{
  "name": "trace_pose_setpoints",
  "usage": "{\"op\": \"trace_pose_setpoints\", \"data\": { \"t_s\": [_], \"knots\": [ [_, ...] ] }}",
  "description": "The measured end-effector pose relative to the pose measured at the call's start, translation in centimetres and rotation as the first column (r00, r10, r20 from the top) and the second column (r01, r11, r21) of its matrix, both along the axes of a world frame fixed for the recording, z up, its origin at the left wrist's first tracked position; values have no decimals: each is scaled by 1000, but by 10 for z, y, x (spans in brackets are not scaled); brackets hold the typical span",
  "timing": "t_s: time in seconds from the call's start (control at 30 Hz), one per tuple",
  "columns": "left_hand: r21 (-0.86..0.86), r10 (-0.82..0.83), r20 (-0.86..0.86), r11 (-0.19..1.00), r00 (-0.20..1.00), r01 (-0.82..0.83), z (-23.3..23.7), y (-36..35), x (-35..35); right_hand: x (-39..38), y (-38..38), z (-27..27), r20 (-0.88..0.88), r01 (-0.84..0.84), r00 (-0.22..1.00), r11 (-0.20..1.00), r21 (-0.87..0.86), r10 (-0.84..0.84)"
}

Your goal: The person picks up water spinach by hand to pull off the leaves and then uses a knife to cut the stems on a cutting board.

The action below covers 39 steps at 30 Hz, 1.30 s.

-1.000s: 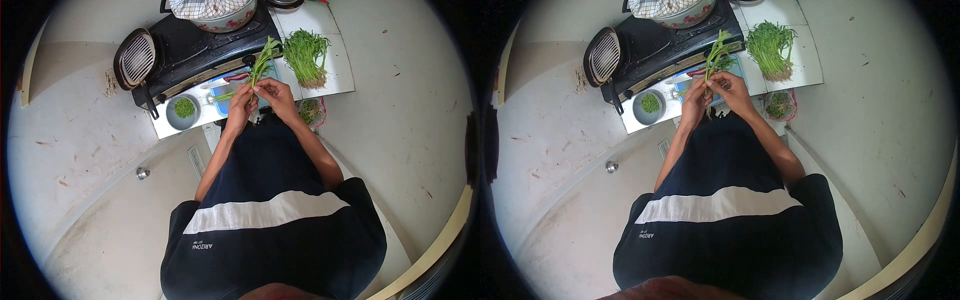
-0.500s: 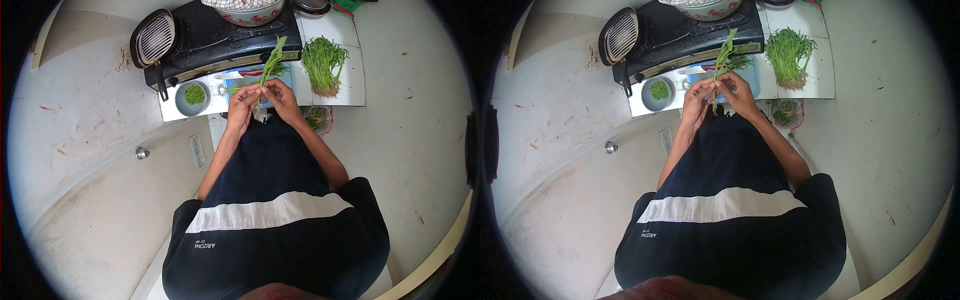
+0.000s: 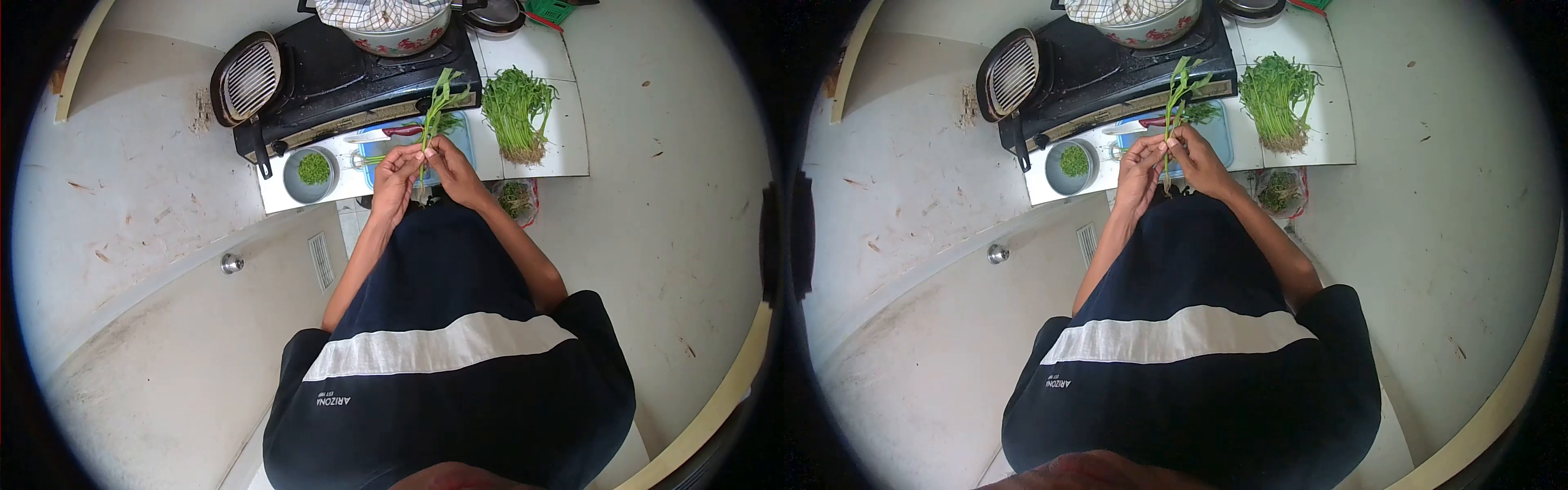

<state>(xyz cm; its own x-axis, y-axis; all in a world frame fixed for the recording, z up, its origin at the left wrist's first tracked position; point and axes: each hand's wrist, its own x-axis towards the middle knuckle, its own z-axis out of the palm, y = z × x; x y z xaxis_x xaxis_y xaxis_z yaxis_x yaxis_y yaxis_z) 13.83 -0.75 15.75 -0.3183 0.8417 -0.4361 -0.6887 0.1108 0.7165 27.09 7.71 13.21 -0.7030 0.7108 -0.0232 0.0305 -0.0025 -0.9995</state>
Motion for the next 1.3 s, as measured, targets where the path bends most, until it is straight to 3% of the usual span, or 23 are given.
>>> {"op": "trace_pose_setpoints", "data": {
  "t_s": [0.1,0.17,0.2,0.27,0.3,0.33,0.4,0.43,0.5,0.53,0.6,0.63,0.7,0.8,0.93,1.0,1.07,1.13,1.17,1.23,1.3],
  "knots": [
    [4,19,-14,1000,1000,-19,-3,0,3,2,-2,-12,-37,-29,999,999,-29,28],
    [-23,36,-22,999,999,-36,-4,-1,2,4,-5,-6,-68,-39,997,978,-205,26],
    [-60,65,-23,996,998,-66,-9,-2,-3,6,-5,-11,-65,-38,998,977,-210,24],
    [-96,96,-24,991,995,-98,-11,-4,-9,10,3,-37,-8,130,991,968,-215,-135],
    [-95,132,-20,987,991,-133,-9,-5,-12,14,12,-50,89,202,976,978,-52,-197],
    [-94,169,-16,981,986,-169,-8,-7,-15,21,24,-60,90,199,977,979,-53,-194],
    [-85,161,-28,983,987,-163,-14,-13,-22,36,46,-77,298,132,931,956,261,-210],
    [-72,167,-27,983,986,-168,-15,-16,-25,41,56,-85,297,127,933,957,259,-204],
    [-60,177,-26,982,984,-178,-17,-20,-26,48,73,-99,485,-47,850,886,462,-208],
    [-70,202,-14,977,979,-203,-16,-21,-26,47,81,-105,484,-52,851,885,462,-203],
    [-82,235,-4,969,972,-235,-14,-24,-25,41,94,-115,611,-279,776,784,554,-156],
    [-84,226,-11,970,974,-226,-12,-26,-25,35,97,-119,610,-284,778,782,555,-150],
    [-84,225,-22,971,974,-226,-7,-26,-24,24,102,-125,715,-460,682,668,585,-155],
    [-114,235,-67,964,970,-242,-2,-28,-25,13,106,-129,734,-484,670,684,547,-112],
    [-64,249,-102,965,963,-256,-3,-32,-30,8,87,-128,621,-328,749,686,649,-230],
    [-50,244,-90,967,965,-249,0,-31,-29,4,72,-116,389,-32,863,735,677,-321],
    [-42,249,-65,967,966,-252,4,-28,-28,-5,54,-91,342,14,881,740,672,-327],
    [-41,195,-148,978,970,-203,6,-22,-26,-12,36,-44,262,36,960,973,228,-97],
    [-41,186,-145,980,972,-193,6,-20,-24,-16,28,-33,265,45,958,972,230,-106],
    [-9,142,-179,989,974,-146,6,-14,-19,-22,16,-17,-23,72,997,993,-95,-74],
    [14,105,-194,994,975,-104,7,-6,-8,-23,2,2,-96,126,986,984,-127,-139]
  ]
}}
